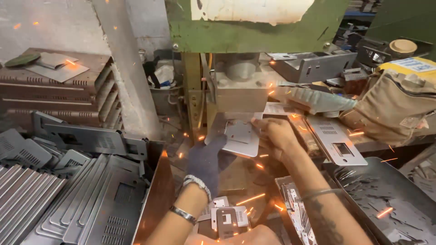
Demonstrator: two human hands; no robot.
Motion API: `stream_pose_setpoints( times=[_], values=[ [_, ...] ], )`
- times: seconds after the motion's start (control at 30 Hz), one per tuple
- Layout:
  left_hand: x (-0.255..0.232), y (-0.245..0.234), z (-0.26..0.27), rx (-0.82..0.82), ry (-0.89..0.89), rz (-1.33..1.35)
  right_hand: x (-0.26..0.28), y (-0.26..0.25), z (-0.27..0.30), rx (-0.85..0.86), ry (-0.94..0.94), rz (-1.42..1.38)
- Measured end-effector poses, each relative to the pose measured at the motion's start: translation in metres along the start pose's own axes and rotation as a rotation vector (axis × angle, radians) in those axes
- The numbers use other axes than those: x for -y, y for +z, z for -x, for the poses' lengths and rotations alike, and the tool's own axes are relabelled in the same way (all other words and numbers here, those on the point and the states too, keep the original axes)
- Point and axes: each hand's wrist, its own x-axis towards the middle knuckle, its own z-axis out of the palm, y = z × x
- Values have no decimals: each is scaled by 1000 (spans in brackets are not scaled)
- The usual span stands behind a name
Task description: The recorder is spot welding small metal components onto larger metal panels using a machine.
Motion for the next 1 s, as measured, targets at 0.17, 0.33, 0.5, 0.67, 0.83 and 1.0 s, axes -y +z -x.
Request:
stream_pose_setpoints(
  times=[0.17,0.33,0.5,0.67,0.83,1.0],
  values=[
    [-1,-4,3,43,71,-24,-33,-7,-11,45,-50,-48],
    [1,-7,-2,75,78,-22,-12,11,8,63,-95,-206],
    [-5,2,-10,63,61,-15,-18,-4,-26,33,-99,-87],
    [-3,7,-15,24,58,-10,-16,-8,-39,-29,-92,49],
    [-3,6,-16,15,14,17,-9,-1,-28,19,-55,-42],
    [-7,-3,-3,49,29,-46,-1,9,3,56,30,-145]
  ],
)
